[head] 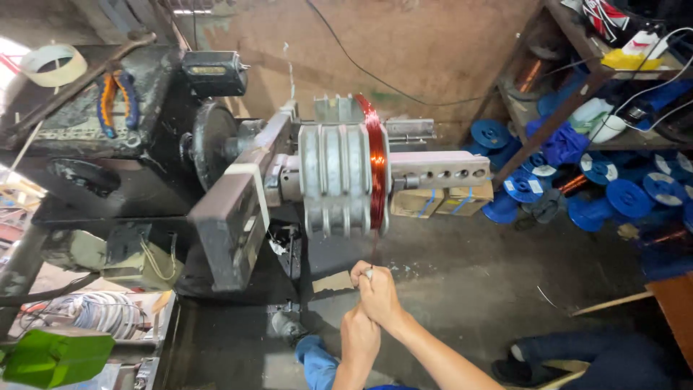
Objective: Winding copper wire onto a rotating form using a specialized machine
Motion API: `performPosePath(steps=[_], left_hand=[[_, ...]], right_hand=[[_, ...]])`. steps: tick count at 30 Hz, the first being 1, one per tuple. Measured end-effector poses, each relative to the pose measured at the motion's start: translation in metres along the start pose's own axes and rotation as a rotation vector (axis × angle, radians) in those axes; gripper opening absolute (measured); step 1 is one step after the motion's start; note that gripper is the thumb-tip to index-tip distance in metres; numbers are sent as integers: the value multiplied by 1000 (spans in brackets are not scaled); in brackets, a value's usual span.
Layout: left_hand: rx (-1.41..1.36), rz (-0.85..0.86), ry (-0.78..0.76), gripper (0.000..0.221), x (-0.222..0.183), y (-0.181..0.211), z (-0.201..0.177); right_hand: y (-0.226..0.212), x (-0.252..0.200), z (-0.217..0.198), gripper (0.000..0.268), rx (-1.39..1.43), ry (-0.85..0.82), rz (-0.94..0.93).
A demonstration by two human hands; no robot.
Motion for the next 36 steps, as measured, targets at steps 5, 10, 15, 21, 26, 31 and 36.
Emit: performPosePath(steps=[5, 10, 15, 21, 26, 31, 36], left_hand=[[-12, 4, -29, 21, 3, 2, 0], [-28, -31, -30, 23, 3, 4, -3], [25, -43, -63, 23, -14, -8, -9], [119, -4, -56, 17, -23, -2, -21], [146, 14, -82, 19, -12, 21, -37], [64, 114, -46, 20, 19, 78, -55], [83, 227, -23, 22, 42, 67, -31]], right_hand=[[5, 1, 0, 16, -37, -3, 43], [11, -1, 4, 16, -68, 1, 38], [-3, -10, 3, 18, 46, -36, 67], [-26, -13, -5, 19, 128, -123, 125], [-58, 0, -22, 19, 186, -123, 136], [-82, 25, -41, 17, 95, -20, 52], [-48, 39, -40, 17, -36, 51, -67]])
Point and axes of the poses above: each hand's wrist, its own x-axis towards the middle knuckle, its own z-axis out of the palm, y = z × x, the point moved 4 cm from there along x, towards the middle knuckle, and after that the axes turned 8 degrees about -x, right-handed, at the moved point
